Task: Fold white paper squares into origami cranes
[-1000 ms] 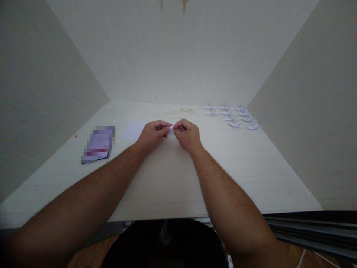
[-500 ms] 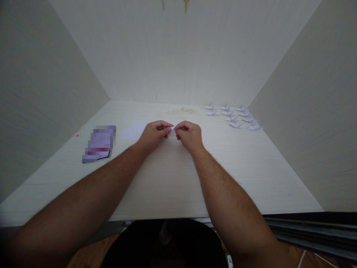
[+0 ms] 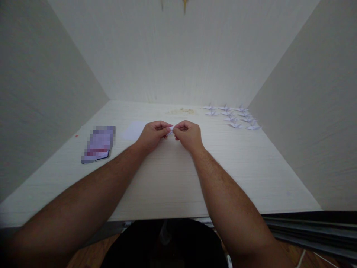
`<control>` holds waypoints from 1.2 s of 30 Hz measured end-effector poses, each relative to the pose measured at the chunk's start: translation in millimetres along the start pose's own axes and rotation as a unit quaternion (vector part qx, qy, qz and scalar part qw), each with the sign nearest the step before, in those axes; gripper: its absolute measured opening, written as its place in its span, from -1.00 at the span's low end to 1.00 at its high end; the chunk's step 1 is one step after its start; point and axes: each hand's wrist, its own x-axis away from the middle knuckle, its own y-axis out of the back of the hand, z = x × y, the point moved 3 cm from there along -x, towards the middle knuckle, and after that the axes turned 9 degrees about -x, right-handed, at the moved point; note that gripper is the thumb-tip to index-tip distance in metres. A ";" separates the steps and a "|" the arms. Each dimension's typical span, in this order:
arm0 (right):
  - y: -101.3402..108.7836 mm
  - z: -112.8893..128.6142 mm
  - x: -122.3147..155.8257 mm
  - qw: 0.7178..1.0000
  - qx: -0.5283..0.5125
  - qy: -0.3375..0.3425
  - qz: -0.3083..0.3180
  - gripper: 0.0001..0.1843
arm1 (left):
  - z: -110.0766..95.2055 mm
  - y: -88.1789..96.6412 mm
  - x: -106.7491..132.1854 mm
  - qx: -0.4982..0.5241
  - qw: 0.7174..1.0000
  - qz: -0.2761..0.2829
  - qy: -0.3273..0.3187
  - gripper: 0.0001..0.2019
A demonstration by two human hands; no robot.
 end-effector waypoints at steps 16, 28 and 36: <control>0.3 -5.1 -2.8 1.000 0.013 0.013 -0.016 -0.88 | 1.9 0.9 -0.6 -0.041 0.999 0.006 -0.007 -0.74; 3.7 -4.4 -4.8 0.999 0.001 0.044 -0.006 -0.90 | -4.6 -2.1 3.1 -0.021 0.999 0.031 0.007 -0.70; 6.1 -7.3 -5.4 0.999 0.005 0.049 0.015 -0.84 | -4.3 -3.2 2.9 -0.020 0.998 0.048 0.022 -0.74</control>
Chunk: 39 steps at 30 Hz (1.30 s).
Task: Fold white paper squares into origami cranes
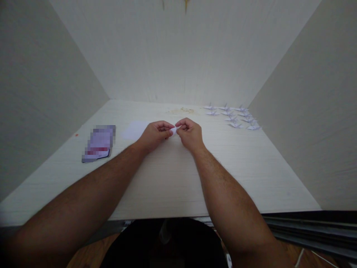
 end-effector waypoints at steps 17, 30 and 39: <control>-1.4 1.4 2.1 0.997 0.002 0.016 -0.071 -0.71 | -2.5 0.0 -1.9 -0.006 0.997 -0.079 -0.006 -0.79; -7.6 -5.5 3.5 0.999 -0.008 -0.020 -0.047 -0.73 | -8.3 -4.7 4.2 -0.076 0.987 -0.110 -0.088 -0.77; -10.3 -3.9 4.5 0.998 -0.050 -0.037 -0.017 -0.84 | -3.0 -2.4 1.4 -0.011 0.995 -0.088 -0.054 -0.72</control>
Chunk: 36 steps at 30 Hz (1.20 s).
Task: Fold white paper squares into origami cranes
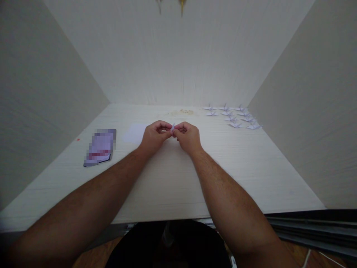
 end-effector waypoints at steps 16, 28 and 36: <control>3.0 -2.8 -2.7 0.995 0.060 0.077 -0.026 -0.71 | -2.5 0.4 1.6 0.074 0.996 0.015 0.037 -0.76; 3.4 2.1 -0.4 0.965 0.165 0.205 0.005 -0.85 | -5.3 1.4 1.9 0.025 0.999 0.008 0.047 -0.82; 3.6 3.7 0.1 0.951 0.195 0.238 0.028 -0.90 | -3.6 1.4 0.4 0.037 0.998 0.007 0.045 -0.81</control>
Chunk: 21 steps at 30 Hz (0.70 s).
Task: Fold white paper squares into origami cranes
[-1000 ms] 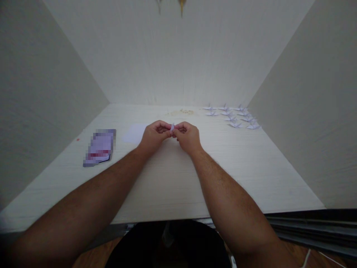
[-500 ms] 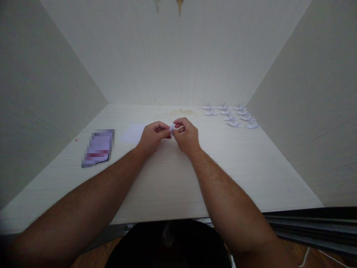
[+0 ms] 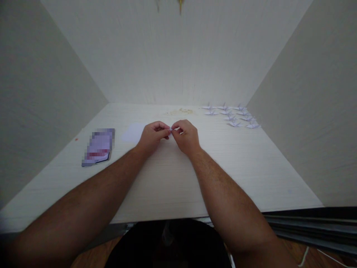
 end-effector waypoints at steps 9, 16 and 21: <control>3.3 6.7 -0.6 0.999 0.040 0.018 0.025 -0.86 | 6.7 3.3 -4.7 -0.011 1.000 -0.015 -0.004 -0.88; 4.1 5.9 -1.2 0.997 0.052 -0.003 0.050 -0.87 | 7.6 2.7 -5.1 0.006 1.000 -0.003 -0.009 -0.89; 5.2 6.2 -2.2 0.995 0.067 -0.009 0.067 -0.87 | 6.9 1.0 -5.1 0.038 0.999 0.012 -0.003 -0.77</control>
